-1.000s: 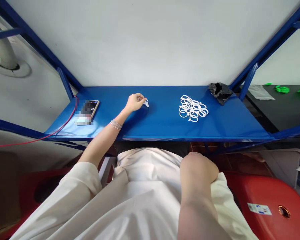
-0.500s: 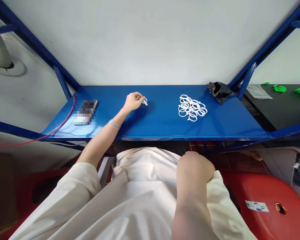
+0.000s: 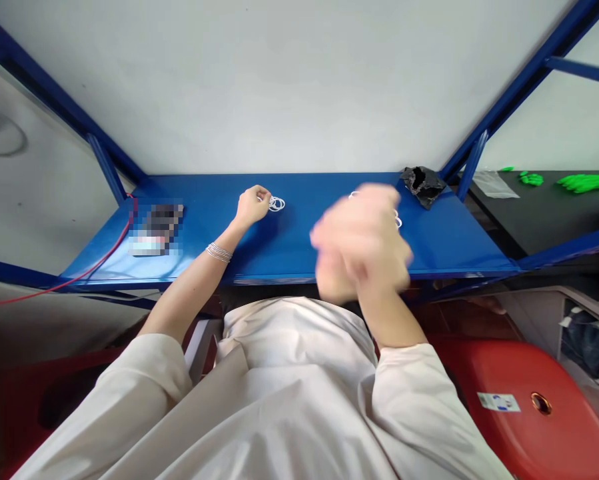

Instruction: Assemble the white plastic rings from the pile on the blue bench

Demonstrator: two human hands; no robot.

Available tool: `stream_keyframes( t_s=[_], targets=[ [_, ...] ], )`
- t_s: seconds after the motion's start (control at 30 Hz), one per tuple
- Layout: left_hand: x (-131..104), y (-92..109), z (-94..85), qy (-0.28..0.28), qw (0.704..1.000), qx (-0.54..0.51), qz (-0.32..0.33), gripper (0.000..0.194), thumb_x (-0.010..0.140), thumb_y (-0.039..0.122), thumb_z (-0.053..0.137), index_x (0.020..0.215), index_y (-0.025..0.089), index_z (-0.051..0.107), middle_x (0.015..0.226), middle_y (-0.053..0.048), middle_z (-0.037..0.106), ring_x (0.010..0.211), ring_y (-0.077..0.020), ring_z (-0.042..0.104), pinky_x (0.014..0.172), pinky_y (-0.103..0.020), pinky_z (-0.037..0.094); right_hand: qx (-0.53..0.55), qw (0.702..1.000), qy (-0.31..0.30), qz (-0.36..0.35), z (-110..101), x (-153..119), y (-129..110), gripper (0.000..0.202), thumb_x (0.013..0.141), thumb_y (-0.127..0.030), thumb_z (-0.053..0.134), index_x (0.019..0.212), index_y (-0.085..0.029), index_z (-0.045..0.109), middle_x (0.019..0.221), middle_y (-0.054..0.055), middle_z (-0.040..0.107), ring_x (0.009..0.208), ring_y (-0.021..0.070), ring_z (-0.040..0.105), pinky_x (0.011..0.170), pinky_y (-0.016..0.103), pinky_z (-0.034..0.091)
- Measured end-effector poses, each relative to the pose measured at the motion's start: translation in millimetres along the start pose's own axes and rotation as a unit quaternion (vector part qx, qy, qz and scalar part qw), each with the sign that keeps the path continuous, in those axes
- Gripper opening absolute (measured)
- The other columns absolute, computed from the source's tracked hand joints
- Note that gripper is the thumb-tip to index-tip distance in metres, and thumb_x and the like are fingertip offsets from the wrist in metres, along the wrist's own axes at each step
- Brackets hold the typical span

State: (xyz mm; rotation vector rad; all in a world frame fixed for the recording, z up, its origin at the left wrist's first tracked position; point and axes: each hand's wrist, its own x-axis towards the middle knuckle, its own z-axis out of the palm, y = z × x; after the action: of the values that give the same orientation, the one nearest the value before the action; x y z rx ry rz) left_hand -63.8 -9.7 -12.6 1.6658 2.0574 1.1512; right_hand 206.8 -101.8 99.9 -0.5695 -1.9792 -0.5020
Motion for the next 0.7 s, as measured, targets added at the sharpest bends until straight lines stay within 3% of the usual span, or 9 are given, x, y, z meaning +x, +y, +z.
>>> stream_keyframes(
  t_s=[0.07,0.13,0.23,0.33,0.43,0.53,0.7],
  targets=[
    [1.1,-3.3,1.5,0.005,1.000,0.001,-0.004,0.012,0.097,0.017,0.067,0.087,0.023,0.069,0.101,-0.011,0.082,0.100,-0.0288,0.075,0.093,-0.041,0.057,0.056,0.993,-0.007,0.106,19.7,2.3,29.3,0.044,0.121,-0.049,0.049,0.100,-0.026,0.080,0.097,0.006,0.078,0.094,0.0286,0.078,0.092,0.054,0.065],
    [2.3,-6.4,2.6,0.009,1.000,0.001,-0.009,0.013,0.096,0.016,0.068,0.086,0.024,0.067,0.101,-0.012,0.082,0.101,-0.0304,0.075,0.093,-0.043,0.057,0.097,0.962,-0.095,0.238,49.5,-2.9,70.6,0.036,0.116,-0.044,0.057,0.095,-0.023,0.078,0.089,0.009,0.077,0.096,0.0312,0.078,0.100,0.058,0.061],
    [4.0,-10.3,3.9,0.010,1.000,-0.001,-0.019,0.013,0.095,0.017,0.069,0.085,0.025,0.066,0.100,-0.013,0.081,0.101,-0.0326,0.075,0.094,-0.045,0.057,0.015,0.890,-0.269,0.367,97.0,-30.7,135.9,0.018,0.103,-0.032,0.074,0.108,-0.016,0.079,0.101,0.016,0.078,0.113,0.0395,0.074,0.115,0.069,0.049],
    [4.6,-12.0,4.6,0.015,1.000,-0.010,-0.023,0.013,0.093,0.018,0.071,0.085,0.026,0.065,0.098,-0.012,0.079,0.102,-0.0334,0.074,0.095,-0.046,0.056,-0.060,0.847,-0.340,0.405,127.5,-67.1,177.3,0.033,0.095,-0.025,0.079,0.125,-0.011,0.077,0.120,0.023,0.078,0.127,0.0452,0.067,0.118,0.074,0.042],
    [3.7,-10.2,3.5,0.014,1.000,-0.010,-0.020,0.013,0.093,0.017,0.073,0.088,0.026,0.065,0.098,-0.011,0.077,0.103,-0.0331,0.073,0.096,-0.045,0.055,-0.079,0.832,-0.352,0.420,138.3,-87.8,189.3,0.035,0.092,-0.014,0.076,0.127,-0.009,0.077,0.126,0.026,0.078,0.129,0.0450,0.067,0.121,0.073,0.040],
    [1.8,-5.2,0.3,0.008,1.000,-0.004,-0.012,0.011,0.094,0.018,0.073,0.091,0.025,0.065,0.096,-0.010,0.076,0.098,-0.0312,0.072,0.094,-0.044,0.055,-0.068,0.825,-0.356,0.433,137.9,-88.9,187.6,0.030,0.092,-0.004,0.069,0.120,-0.009,0.079,0.121,0.025,0.079,0.126,0.0428,0.070,0.123,0.070,0.038],
    [-2.3,5.0,-5.2,-0.002,1.000,-0.008,0.027,0.005,0.096,0.023,0.073,0.097,0.023,0.069,0.095,-0.009,0.077,0.091,-0.0266,0.071,0.091,-0.042,0.055,0.015,0.863,-0.286,0.416,130.4,-78.2,169.0,0.028,0.100,-0.006,0.061,0.117,-0.017,0.080,0.110,0.017,0.082,0.119,0.0375,0.072,0.124,0.067,0.040]
  ],
)
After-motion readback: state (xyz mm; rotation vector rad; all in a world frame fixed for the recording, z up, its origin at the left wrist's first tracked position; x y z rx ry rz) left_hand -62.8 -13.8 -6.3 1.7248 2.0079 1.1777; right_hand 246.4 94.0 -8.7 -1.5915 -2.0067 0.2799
